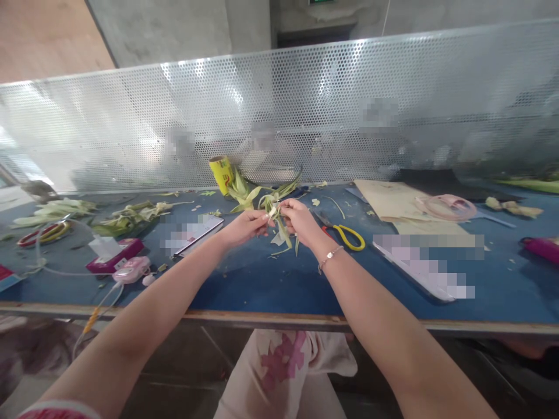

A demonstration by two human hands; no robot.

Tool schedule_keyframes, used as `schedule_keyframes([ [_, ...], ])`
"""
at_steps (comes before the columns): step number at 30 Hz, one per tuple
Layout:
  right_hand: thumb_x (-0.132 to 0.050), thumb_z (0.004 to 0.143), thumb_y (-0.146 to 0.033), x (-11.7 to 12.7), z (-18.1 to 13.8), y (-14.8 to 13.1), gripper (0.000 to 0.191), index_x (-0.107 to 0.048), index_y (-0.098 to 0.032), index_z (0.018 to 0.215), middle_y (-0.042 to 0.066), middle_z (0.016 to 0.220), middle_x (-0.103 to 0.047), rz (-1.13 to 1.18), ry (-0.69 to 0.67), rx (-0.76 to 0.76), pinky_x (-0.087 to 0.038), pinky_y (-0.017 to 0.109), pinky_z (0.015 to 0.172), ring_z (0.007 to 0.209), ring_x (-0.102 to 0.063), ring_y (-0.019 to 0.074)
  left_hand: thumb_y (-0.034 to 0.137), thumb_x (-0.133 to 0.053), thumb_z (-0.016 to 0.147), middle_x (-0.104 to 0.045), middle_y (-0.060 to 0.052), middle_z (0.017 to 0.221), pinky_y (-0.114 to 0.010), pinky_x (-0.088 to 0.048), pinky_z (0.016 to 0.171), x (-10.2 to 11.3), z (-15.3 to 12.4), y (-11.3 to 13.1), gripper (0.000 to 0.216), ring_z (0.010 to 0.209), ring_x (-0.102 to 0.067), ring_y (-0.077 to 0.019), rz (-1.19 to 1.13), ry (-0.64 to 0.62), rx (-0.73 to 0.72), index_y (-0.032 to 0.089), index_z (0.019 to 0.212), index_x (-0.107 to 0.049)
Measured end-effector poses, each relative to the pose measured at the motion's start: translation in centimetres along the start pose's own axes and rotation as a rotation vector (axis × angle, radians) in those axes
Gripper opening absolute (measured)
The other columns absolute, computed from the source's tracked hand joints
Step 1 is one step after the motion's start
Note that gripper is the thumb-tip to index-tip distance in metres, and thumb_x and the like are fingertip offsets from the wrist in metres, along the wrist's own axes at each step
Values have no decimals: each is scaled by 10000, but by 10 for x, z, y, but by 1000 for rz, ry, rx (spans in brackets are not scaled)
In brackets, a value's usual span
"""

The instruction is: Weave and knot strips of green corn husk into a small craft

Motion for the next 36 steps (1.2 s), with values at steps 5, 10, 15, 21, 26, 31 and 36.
schedule_keyframes([
  [5, -528, 728, -208, -4, -4, -2, 58, -487, -207, 769, -75, 505, -350, -49, 14, -16, -120, 187, 381, 387, -237, 53, 410, -740, 646, -578, -18, 803, -235, -484, 587, -4, 0, 5, 307, 584, -504, -44, 103, 126, -43, 119, 684, -651],
  [10, -554, 724, -216, -4, -4, -5, 65, -510, -192, 765, -45, 576, -427, -56, 45, 32, -167, 188, 379, 436, -325, 60, 413, -716, 680, -531, 34, 606, -232, -492, 576, -8, -1, 3, 307, 549, -511, -57, 49, 179, 36, 131, 720, -601],
  [15, -584, 741, -245, -5, -3, -4, 85, -525, -189, 766, -48, 562, -408, -51, 49, 35, -172, 190, 381, 434, -312, 57, 403, -700, 713, -514, 59, 530, -222, -486, 574, -6, 0, -2, 290, 500, -517, -52, -24, 221, 81, 146, 722, -566],
  [21, -600, 740, -294, -3, 1, 2, 129, -520, -199, 774, -33, 565, -447, -72, 26, 32, -156, 201, 393, 443, -360, 76, 422, -676, 735, -621, 8, 642, -211, -448, 524, -7, -2, 0, 299, 468, -510, -45, -13, 193, 91, 145, 710, -569],
  [26, -534, 754, -247, 7, 10, 1, 99, -558, -204, 839, 10, 705, -536, -365, 54, 210, -372, 259, 512, 565, -462, 125, 429, -642, 762, -592, 6, 588, -199, -403, 498, -7, -3, 5, 321, 461, -456, -41, 2, 243, 50, 135, 650, -582],
  [31, -496, 672, -59, 2, -13, -29, 440, -552, -206, 1082, 110, 1154, -543, -887, 92, 845, -364, 457, 995, 1134, -480, 261, 390, -622, 786, -525, 31, 511, -201, -371, 475, 2, -3, 5, 319, 422, -409, -38, 8, 390, 51, 137, 598, -568],
  [36, -584, 752, -135, -17, -27, -25, 388, -570, -272, 1115, 85, 1235, -509, -1163, -110, 964, -351, 501, 1015, 1177, -433, 283, 349, -647, 770, -538, 30, 506, -188, -355, 453, 11, -3, 2, 293, 417, -418, -38, -29, 505, 72, 134, 589, -564],
])
Point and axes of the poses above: each hand's wrist, its own z-axis towards the middle knuckle, its own x-axis out of the back of the hand, y = z × x, the point moved 5 cm from there along z, towards the middle knuckle
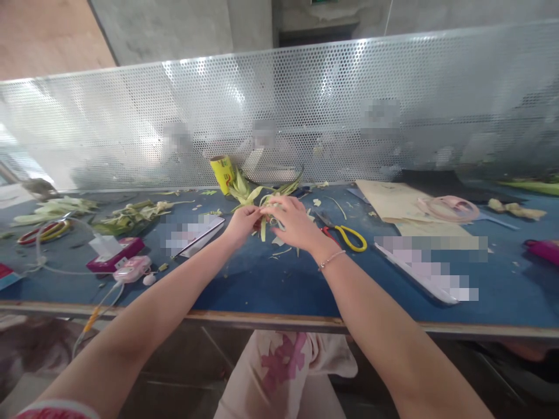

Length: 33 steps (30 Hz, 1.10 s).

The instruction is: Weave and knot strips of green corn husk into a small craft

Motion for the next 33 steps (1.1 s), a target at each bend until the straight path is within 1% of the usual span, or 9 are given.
schedule_keyframes([
  [2, -588, 788, -170, -5, 1, -5, 281, -600, -278, 1048, 74, 1220, -527, -14, -11, 37, -363, 499, 1002, 1160, -445, 276, 348, -668, 748, -508, 39, 466, -191, -362, 454, 2, 1, -2, 293, 417, -433, -48, -9, 15, 15, 138, 575, -558],
  [4, -559, 825, -174, -6, 2, -8, 172, -615, -262, 962, 68, 1161, -565, 23, 35, 41, -381, 474, 989, 1115, -482, 251, 357, -690, 722, -479, 46, 437, -196, -374, 464, 2, 2, -3, 297, 421, -442, -55, -13, 10, 20, 140, 566, -561],
  [8, -538, 862, -226, -2, 5, -3, 68, -604, -237, 873, 68, 1002, -612, 218, 126, -29, -446, 401, 913, 979, -559, 209, 396, -723, 665, -506, 36, 461, -197, -357, 458, 2, 3, -4, 301, 427, -433, -50, 13, -13, -20, 136, 579, -598],
  [10, -553, 854, -265, -1, 6, 2, 60, -599, -234, 833, 65, 933, -618, 288, 149, -123, -459, 390, 873, 933, -571, 212, 426, -734, 634, -537, 27, 487, -197, -353, 456, 1, 4, -4, 315, 430, -426, -47, 32, -29, -37, 134, 598, -621],
  [14, -585, 800, -275, -2, 4, 12, 89, -577, -225, 727, 42, 770, -609, 409, 173, -395, -466, 342, 728, 739, -573, 192, 455, -714, 637, -638, -14, 604, -204, -385, 480, -2, 4, -4, 326, 450, -432, -44, 45, -94, -44, 135, 659, -655],
  [20, -634, 738, -301, -10, 0, 21, 148, -535, -217, 667, -12, 585, -561, 615, 174, -635, -419, 283, 580, 557, -515, 141, 338, -632, 713, -599, -9, 574, -219, -379, 521, -6, -4, 6, 215, 490, -462, -65, 100, -155, -161, 134, 647, -648],
  [25, -673, 714, -353, -19, -3, 32, 194, -550, -208, 678, -11, 586, -577, 792, 168, -771, -450, 270, 529, 525, -541, 129, 291, -654, 693, -473, 48, 465, -215, -261, 473, -7, -9, 13, 162, 444, -360, -48, 281, -108, -253, 137, 642, -651],
  [30, -598, 789, -316, -28, -11, 36, 194, -587, -185, 648, 38, 615, -626, 995, 123, -1029, -475, 275, 509, 536, -578, 144, 315, -651, 694, -521, 31, 491, -217, -313, 484, -1, -5, 11, 183, 460, -424, -64, 169, -46, -221, 140, 643, -638],
  [33, -594, 772, -192, -36, -12, 29, 83, -624, -165, 700, 59, 748, -672, 1163, 49, -1070, -485, 244, 566, 601, -588, 113, 341, -669, 673, -531, 30, 500, -218, -351, 488, 4, -1, 7, 205, 459, -439, -64, 61, -8, -194, 142, 641, -630],
])
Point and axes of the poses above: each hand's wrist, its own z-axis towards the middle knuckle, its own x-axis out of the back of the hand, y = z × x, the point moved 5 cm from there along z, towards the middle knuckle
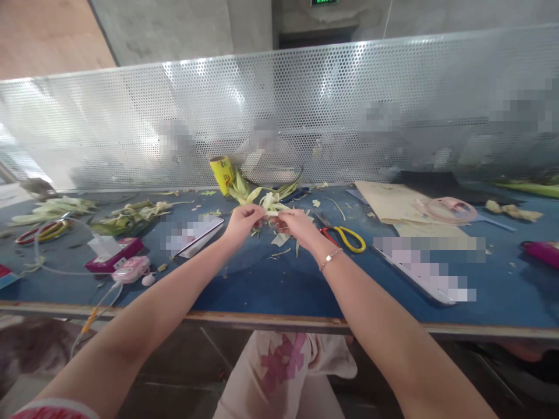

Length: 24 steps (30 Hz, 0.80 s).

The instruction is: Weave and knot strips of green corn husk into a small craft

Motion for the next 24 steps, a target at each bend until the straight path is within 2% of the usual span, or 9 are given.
schedule_keyframes([
  [1, -598, 760, -167, -3, 0, 1, 41, -632, -165, 737, 57, 788, -674, 33, -35, -3, -486, 235, 587, 624, -587, 104, 354, -681, 661, -529, 32, 501, -217, -360, 489, 1, 1, -1, 220, 462, -442, -64, -40, 5, 5, 142, 640, -626],
  [3, -604, 749, -162, -6, 2, 3, 78, -631, -178, 820, 38, 827, -663, 86, -68, 30, -484, 227, 623, 662, -581, 92, 385, -707, 632, -529, 33, 508, -212, -368, 489, 0, 2, -4, 259, 469, -444, -60, -115, 0, 16, 142, 635, -617],
  [6, -598, 758, -223, -2, 6, 0, 104, -606, -198, 859, 6, 818, -624, 68, -15, 169, -477, 233, 644, 682, -566, 93, 419, -732, 597, -584, 18, 573, -203, -375, 490, -3, 2, -8, 308, 484, -447, -50, -204, -26, 71, 141, 639, -608],
  [10, -534, 811, -298, 7, 6, -13, 141, -612, -219, 898, 21, 852, -619, -175, 68, 404, -483, 291, 661, 705, -568, 137, 407, -742, 592, -617, 5, 605, -204, -372, 487, -8, -1, -11, 308, 474, -443, -42, -248, -61, 153, 138, 651, -604],
  [14, -497, 843, -270, 7, -9, -31, 146, -635, -223, 848, 44, 833, -615, -507, 136, 649, -466, 353, 751, 733, -559, 175, 347, -728, 615, -612, 1, 580, -220, -381, 485, -12, -3, -12, 254, 443, -443, -45, -247, -120, 207, 135, 637, -589],
  [17, -520, 843, -263, 3, -18, -39, 112, -623, -224, 826, 57, 865, -594, -643, 152, 835, -453, 362, 787, 814, -551, 193, 285, -696, 649, -602, -1, 562, -221, -379, 480, -13, -3, -13, 191, 435, -451, -49, -248, -136, 222, 135, 635, -578],
  [20, -557, 826, -302, 5, -13, -34, 118, -587, -225, 910, 47, 856, -556, -625, 186, 836, -465, 338, 695, 773, -535, 182, 249, -661, 680, -593, 3, 551, -219, -380, 479, -13, -2, -13, 159, 428, -453, -46, -248, -134, 228, 136, 629, -563],
  [24, -571, 815, -368, 7, 2, -21, 291, -521, -222, 1062, 54, 924, -535, -539, 149, 733, -470, 328, 651, 759, -528, 170, 239, -646, 689, -587, 7, 548, -212, -379, 474, -14, -1, -15, 161, 425, -453, -40, -229, -148, 221, 132, 612, -553],
])
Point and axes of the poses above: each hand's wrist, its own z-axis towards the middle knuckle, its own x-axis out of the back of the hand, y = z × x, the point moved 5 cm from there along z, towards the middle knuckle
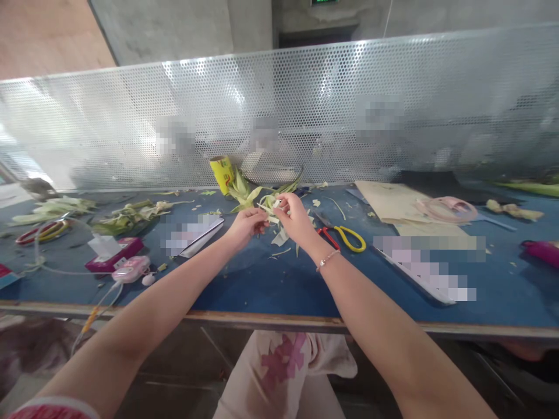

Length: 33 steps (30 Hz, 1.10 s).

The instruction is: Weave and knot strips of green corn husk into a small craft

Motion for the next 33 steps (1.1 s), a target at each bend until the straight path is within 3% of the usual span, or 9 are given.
schedule_keyframes([
  [5, -515, 837, -438, -3, 0, -1, 278, -546, -208, 992, 54, 901, -552, -8, -68, -42, -454, 357, 746, 769, -536, 176, 267, -666, 678, -597, 7, 568, -210, -394, 475, -2, -1, 0, 169, 438, -469, -42, 50, -44, -51, 123, 642, -585],
  [11, -490, 842, -427, -4, -3, -7, 217, -538, -216, 826, -19, 631, -508, -44, -159, -146, -363, 291, 589, 583, -460, 145, 318, -704, 678, -590, 25, 561, -193, -392, 460, -6, -4, 4, 226, 430, -457, -33, 127, -63, -99, 122, 679, -591],
  [18, -515, 814, -397, -5, -5, -10, 180, -541, -222, 779, -22, 590, -508, -39, -174, -174, -332, 286, 547, 539, -444, 141, 336, -553, 841, -583, 13, 542, -197, -385, 447, -4, -4, 5, 283, 399, -455, -41, 180, 43, -73, 139, 639, -524],
  [22, -547, 801, -436, -8, -6, 4, 245, -567, -209, 711, 13, 640, -579, 107, -141, -378, -381, 294, 566, 565, -500, 149, 304, -541, 849, -517, 38, 479, -192, -346, 442, -1, -5, 11, 308, 386, -426, -39, 320, 117, -148, 144, 589, -500],
  [27, -574, 796, -476, -16, -15, 10, 305, -604, -191, 692, 39, 730, -640, 519, -152, -742, -404, 265, 579, 606, -521, 130, 344, -537, 842, -457, 51, 429, -200, -329, 451, -1, -9, 18, 344, 393, -413, -49, 442, 121, -263, 154, 560, -484],
  [30, -588, 788, -475, -16, -16, 7, 294, -604, -192, 708, 25, 725, -626, 691, -129, -801, -384, 240, 551, 594, -499, 111, 391, -520, 845, -458, 50, 428, -207, -322, 449, -3, -9, 16, 351, 393, -408, -54, 455, 70, -272, 156, 585, -505],
  [33, -599, 768, -484, -11, -14, 10, 299, -609, -190, 716, 17, 728, -607, 671, -56, -785, -356, 236, 529, 575, -473, 100, 396, -500, 856, -457, 49, 424, -205, -317, 453, -6, -10, 16, 355, 393, -403, -53, 475, 27, -266, 154, 597, -517],
])
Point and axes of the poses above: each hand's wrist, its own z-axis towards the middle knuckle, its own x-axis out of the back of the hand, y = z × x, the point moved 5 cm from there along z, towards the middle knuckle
